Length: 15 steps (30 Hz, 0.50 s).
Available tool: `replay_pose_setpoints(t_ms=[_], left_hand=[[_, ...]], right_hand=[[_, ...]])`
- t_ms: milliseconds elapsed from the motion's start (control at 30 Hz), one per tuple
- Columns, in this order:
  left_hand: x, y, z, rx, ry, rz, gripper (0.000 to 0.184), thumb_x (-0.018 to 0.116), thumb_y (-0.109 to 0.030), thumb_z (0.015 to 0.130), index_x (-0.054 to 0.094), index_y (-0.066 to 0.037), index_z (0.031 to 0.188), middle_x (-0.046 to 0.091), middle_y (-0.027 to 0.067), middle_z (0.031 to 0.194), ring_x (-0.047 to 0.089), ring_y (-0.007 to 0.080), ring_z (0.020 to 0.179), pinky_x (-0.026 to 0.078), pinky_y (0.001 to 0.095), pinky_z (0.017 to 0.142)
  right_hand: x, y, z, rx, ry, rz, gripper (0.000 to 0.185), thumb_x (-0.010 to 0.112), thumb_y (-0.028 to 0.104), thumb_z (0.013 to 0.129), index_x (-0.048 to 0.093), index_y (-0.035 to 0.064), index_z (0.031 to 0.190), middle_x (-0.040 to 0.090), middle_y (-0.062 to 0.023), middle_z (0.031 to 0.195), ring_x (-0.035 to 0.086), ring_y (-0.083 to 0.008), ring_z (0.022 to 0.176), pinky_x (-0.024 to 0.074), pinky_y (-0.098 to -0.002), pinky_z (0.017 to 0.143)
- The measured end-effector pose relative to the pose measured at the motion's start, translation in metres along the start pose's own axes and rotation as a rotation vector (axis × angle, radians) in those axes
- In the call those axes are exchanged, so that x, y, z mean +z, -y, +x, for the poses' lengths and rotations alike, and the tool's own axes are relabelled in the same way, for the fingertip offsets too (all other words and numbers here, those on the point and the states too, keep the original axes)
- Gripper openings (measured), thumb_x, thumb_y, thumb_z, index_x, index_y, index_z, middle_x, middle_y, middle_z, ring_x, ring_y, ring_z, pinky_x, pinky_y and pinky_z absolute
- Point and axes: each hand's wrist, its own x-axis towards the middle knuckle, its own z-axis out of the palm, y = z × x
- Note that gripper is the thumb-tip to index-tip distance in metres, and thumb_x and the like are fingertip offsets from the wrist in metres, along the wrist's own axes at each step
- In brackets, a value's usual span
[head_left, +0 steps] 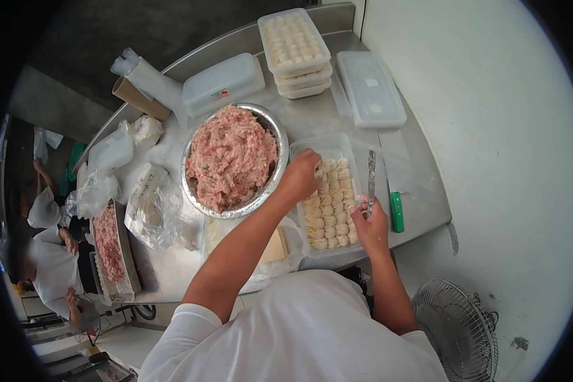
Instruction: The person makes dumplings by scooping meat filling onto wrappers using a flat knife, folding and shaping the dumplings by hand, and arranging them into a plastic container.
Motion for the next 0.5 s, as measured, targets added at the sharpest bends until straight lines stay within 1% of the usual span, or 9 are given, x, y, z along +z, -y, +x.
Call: replay_pose_setpoints(t_ms=[67, 133, 200, 233, 300, 333, 400, 433, 500], left_hand=[[0.014, 0.015, 0.018, -0.004, -0.004, -0.01, 0.04, 0.069, 0.005, 0.075, 0.067, -0.005, 0.113, 0.067, 0.0199, 0.112, 0.065, 0.039, 0.105, 0.053, 0.0414, 0.09], [0.023, 0.014, 0.025, 0.0, -0.008, -0.022, 0.042, 0.067, 0.006, 0.074, 0.067, -0.006, 0.115, 0.067, 0.0193, 0.111, 0.065, 0.039, 0.105, 0.053, 0.0417, 0.091], [0.029, 0.013, 0.026, -0.096, 0.033, 0.137, 0.045, 0.066, 0.005, 0.074, 0.068, -0.008, 0.118, 0.068, 0.0187, 0.111, 0.065, 0.0381, 0.105, 0.052, 0.0437, 0.091], [0.03, 0.014, 0.027, -0.096, 0.038, 0.14, 0.045, 0.066, 0.005, 0.074, 0.068, -0.008, 0.118, 0.068, 0.0187, 0.111, 0.065, 0.0381, 0.105, 0.052, 0.0437, 0.091], [0.029, 0.015, 0.029, -0.053, 0.136, 0.244, 0.047, 0.066, 0.003, 0.075, 0.068, -0.009, 0.12, 0.068, 0.0183, 0.111, 0.065, 0.0375, 0.107, 0.052, 0.0445, 0.092], [0.028, 0.016, 0.03, -0.057, 0.133, 0.242, 0.047, 0.066, 0.003, 0.075, 0.068, -0.009, 0.12, 0.068, 0.0183, 0.111, 0.065, 0.0375, 0.107, 0.052, 0.0445, 0.092], [0.025, 0.017, 0.031, -0.007, 0.233, 0.273, 0.05, 0.067, 0.0, 0.075, 0.067, -0.011, 0.124, 0.067, 0.0167, 0.116, 0.064, 0.0368, 0.108, 0.052, 0.0449, 0.093], [0.024, 0.015, 0.029, -0.017, 0.218, 0.27, 0.05, 0.067, 0.0, 0.075, 0.067, -0.011, 0.124, 0.067, 0.0167, 0.116, 0.064, 0.0368, 0.108, 0.052, 0.0449, 0.093], [0.021, 0.01, 0.024, -0.01, 0.277, 0.271, 0.055, 0.068, -0.002, 0.075, 0.064, -0.013, 0.129, 0.064, 0.0168, 0.122, 0.063, 0.0369, 0.11, 0.052, 0.0452, 0.094]], right_hand=[[0.002, -0.001, 0.003, -0.013, 0.011, -0.027, 0.032, 0.072, 0.013, 0.088, 0.062, -0.0011, 0.115, 0.065, -0.0044, 0.079, 0.057, -0.0093, 0.061, 0.0484, -0.0275, 0.058], [0.002, -0.004, 0.005, -0.029, 0.014, -0.057, 0.032, 0.072, 0.012, 0.087, 0.062, -0.001, 0.115, 0.065, -0.0048, 0.078, 0.058, -0.01, 0.06, 0.049, -0.0284, 0.059], [0.005, -0.011, 0.004, -0.082, -0.027, -0.055, 0.031, 0.072, 0.01, 0.086, 0.063, -0.0014, 0.114, 0.064, -0.0059, 0.075, 0.059, -0.0118, 0.062, 0.05, -0.0288, 0.06], [0.006, -0.014, 0.003, -0.077, -0.028, -0.052, 0.031, 0.072, 0.01, 0.086, 0.063, -0.0014, 0.114, 0.064, -0.0059, 0.075, 0.059, -0.0118, 0.062, 0.05, -0.0288, 0.06], [0.008, -0.018, 0.0, -0.143, -0.068, -0.021, 0.029, 0.072, 0.009, 0.086, 0.064, -0.0013, 0.112, 0.064, -0.0057, 0.075, 0.059, -0.0127, 0.062, 0.0503, -0.0285, 0.062], [0.009, -0.019, 0.0, -0.145, -0.063, -0.022, 0.029, 0.072, 0.009, 0.086, 0.064, -0.0013, 0.112, 0.064, -0.0057, 0.075, 0.059, -0.0127, 0.062, 0.0503, -0.0285, 0.062], [0.009, -0.019, 0.0, -0.139, -0.079, -0.057, 0.027, 0.071, 0.008, 0.086, 0.064, -0.0015, 0.11, 0.064, -0.0055, 0.076, 0.059, -0.0127, 0.063, 0.0505, -0.0283, 0.062], [0.009, -0.021, 0.0, -0.151, -0.065, -0.059, 0.027, 0.071, 0.008, 0.086, 0.064, -0.0015, 0.11, 0.064, -0.0055, 0.076, 0.059, -0.0127, 0.063, 0.0505, -0.0283, 0.062], [0.01, -0.022, 0.001, -0.141, -0.086, -0.055, 0.026, 0.07, 0.007, 0.086, 0.065, -0.0016, 0.11, 0.063, -0.0056, 0.074, 0.058, -0.013, 0.062, 0.0503, -0.0286, 0.062]])
